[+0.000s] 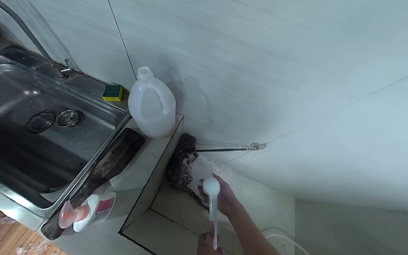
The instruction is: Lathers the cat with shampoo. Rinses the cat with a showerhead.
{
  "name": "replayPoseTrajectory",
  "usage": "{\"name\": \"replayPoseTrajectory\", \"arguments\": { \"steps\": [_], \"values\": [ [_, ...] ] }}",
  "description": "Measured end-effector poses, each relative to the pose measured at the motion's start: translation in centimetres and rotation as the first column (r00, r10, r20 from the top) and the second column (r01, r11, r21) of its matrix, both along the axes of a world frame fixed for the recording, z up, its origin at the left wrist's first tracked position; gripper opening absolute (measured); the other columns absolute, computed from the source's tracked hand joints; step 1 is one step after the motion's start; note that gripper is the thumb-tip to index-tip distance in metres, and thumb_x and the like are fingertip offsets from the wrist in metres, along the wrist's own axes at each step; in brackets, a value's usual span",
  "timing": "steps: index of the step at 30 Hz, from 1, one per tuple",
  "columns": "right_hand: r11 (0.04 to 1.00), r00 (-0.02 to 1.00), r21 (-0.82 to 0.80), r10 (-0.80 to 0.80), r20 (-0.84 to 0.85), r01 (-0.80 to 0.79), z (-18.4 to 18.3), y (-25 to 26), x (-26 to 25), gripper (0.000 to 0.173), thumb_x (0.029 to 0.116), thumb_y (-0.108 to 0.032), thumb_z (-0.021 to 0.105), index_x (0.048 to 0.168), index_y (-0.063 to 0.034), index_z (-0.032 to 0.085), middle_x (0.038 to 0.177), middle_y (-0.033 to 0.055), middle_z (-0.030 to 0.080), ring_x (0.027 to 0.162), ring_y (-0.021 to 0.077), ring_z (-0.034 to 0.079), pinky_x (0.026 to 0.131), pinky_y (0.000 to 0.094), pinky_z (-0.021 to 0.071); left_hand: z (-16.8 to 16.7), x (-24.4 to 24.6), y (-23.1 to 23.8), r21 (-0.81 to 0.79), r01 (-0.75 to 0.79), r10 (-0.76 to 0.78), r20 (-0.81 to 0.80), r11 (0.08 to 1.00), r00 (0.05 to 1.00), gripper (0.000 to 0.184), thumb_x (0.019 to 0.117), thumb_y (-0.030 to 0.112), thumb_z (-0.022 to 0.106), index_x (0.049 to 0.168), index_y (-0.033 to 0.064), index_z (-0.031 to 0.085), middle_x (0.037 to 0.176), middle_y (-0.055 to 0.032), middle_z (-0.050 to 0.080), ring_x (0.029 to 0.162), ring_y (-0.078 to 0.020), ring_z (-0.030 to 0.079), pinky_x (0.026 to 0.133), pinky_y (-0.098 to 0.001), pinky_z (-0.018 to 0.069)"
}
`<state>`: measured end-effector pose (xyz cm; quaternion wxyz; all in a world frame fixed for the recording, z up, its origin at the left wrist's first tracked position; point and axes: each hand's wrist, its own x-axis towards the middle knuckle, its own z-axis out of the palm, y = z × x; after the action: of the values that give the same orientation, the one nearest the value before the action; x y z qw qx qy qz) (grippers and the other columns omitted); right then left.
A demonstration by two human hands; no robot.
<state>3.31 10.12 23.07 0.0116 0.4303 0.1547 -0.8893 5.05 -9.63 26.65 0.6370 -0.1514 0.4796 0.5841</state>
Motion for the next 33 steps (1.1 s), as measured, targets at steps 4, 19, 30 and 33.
{"name": "replayPoseTrajectory", "arguments": {
  "steps": [4,19,30,33],
  "values": [
    [0.973,0.95,0.172,0.095,0.298,-0.151,3.3,-0.5,-1.1,0.056,0.1055,-0.062,0.035,0.12,-0.011,0.051,0.075,0.0059,0.057,0.055,0.0174,0.056,0.052,0.0337,0.0528,-1.1,-1.6,2.0,-0.018,0.116,-0.116,0.037,0.993,0.993,0.053,0.1129,0.044,0.029,0.084,0.0072,0.054,0.054,0.0014,0.049,0.04,-0.0078,0.045,0.037,-0.0225,0.0388],
    [0.342,0.942,0.909,-0.151,0.301,-0.236,1.8,-4.5,0.0,0.06,0.0953,-0.042,0.063,0.132,0.005,0.058,0.096,0.0054,0.072,0.066,0.0055,0.066,0.057,0.0276,0.0586,-19.9,-24.6,13.8,-0.656,0.535,-0.564,-0.747,0.533,-0.354,0.051,0.0977,0.018,0.065,0.145,0.0025,0.056,0.154,-0.0169,0.049,0.145,-0.0365,0.042,0.122,-0.0548,0.0295],
    [0.254,0.905,0.878,-0.022,0.425,-0.407,-4.0,-5.1,-4.3,0.07,0.0939,-0.059,0.059,0.134,-0.0009,0.059,0.091,0.0076,0.074,0.082,0.0148,0.072,0.076,0.0391,0.06,-18.0,-21.9,16.7,-0.601,-0.155,-0.582,-0.799,0.784,0.155,0.043,0.1004,0.015,0.061,0.134,-0.0109,0.055,0.139,-0.0328,0.055,0.133,-0.0431,0.053,0.113,-0.0523,0.0412],
    [0.247,0.92,0.895,-0.034,0.391,-0.371,-4.6,-4.9,-5.1,0.067,0.0943,-0.057,0.061,0.134,-0.0031,0.058,0.089,0.0047,0.072,0.078,0.0108,0.07,0.073,0.0339,0.0604,-10.4,-23.4,18.0,-0.75,0.1,-0.729,-0.589,0.654,0.35,0.071,0.1,0.027,0.067,0.151,-0.0098,0.034,0.151,-0.0323,0.044,0.142,-0.0409,0.045,0.116,-0.052,0.0375]
  ]
}}
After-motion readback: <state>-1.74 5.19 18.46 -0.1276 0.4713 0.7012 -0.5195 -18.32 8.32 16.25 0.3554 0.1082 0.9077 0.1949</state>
